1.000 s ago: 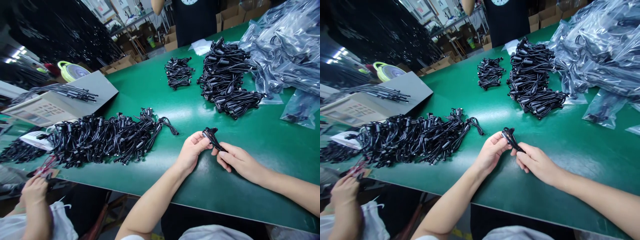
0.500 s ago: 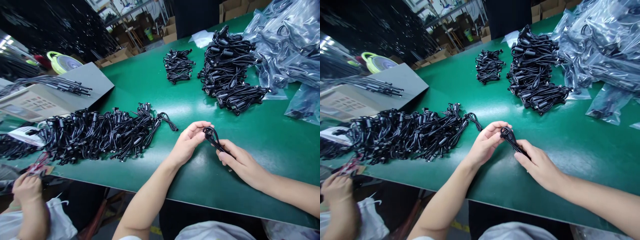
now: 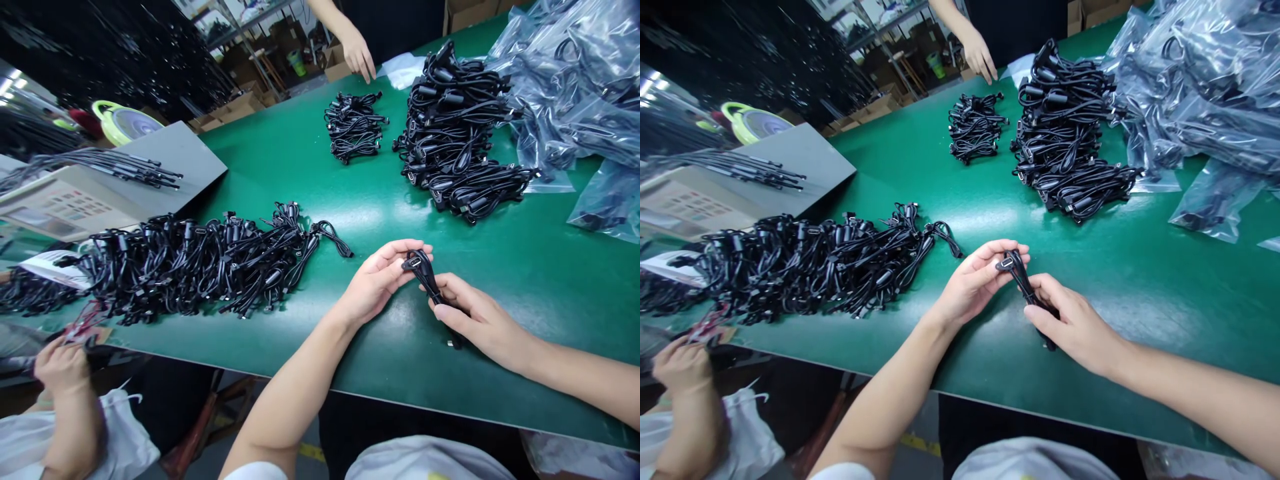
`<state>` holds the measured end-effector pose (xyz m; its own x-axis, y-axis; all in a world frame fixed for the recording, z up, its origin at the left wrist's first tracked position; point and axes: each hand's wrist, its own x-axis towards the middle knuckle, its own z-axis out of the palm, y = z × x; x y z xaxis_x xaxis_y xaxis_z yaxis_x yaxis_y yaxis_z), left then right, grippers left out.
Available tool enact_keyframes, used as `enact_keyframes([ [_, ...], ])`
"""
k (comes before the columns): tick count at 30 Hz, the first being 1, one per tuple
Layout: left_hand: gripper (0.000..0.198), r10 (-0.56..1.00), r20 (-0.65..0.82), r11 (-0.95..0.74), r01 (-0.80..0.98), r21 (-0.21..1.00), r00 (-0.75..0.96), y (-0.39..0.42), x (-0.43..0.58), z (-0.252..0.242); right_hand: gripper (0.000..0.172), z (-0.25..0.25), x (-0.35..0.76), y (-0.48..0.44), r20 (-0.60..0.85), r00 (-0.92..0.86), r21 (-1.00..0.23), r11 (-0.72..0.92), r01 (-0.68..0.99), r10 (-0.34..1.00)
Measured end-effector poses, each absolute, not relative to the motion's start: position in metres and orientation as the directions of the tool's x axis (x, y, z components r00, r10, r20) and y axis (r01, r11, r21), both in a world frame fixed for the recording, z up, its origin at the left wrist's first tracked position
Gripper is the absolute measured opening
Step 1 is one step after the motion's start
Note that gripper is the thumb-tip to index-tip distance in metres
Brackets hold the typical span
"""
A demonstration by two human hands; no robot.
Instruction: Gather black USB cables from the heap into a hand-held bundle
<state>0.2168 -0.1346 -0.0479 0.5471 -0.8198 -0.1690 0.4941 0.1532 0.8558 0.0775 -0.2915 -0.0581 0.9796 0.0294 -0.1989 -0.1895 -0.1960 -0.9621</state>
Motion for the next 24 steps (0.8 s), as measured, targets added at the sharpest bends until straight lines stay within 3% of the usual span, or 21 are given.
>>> enact_keyframes([
  [18, 0.033, -0.849, -0.130, 0.155, 0.476, 0.865, 0.513, -0.1368, 0.2142, -0.0458, 0.024, -0.0621, 0.0773, -0.2917, -0.159, 0.987, -0.955, -0.253, -0.154, -0.001],
  [24, 0.035, -0.860, -0.158, 0.114, 0.484, 0.868, 0.485, -0.1381, 0.2096, -0.0456, 0.029, -0.0617, 0.0831, -0.2945, -0.215, 0.976, -0.976, -0.028, -0.214, 0.043],
])
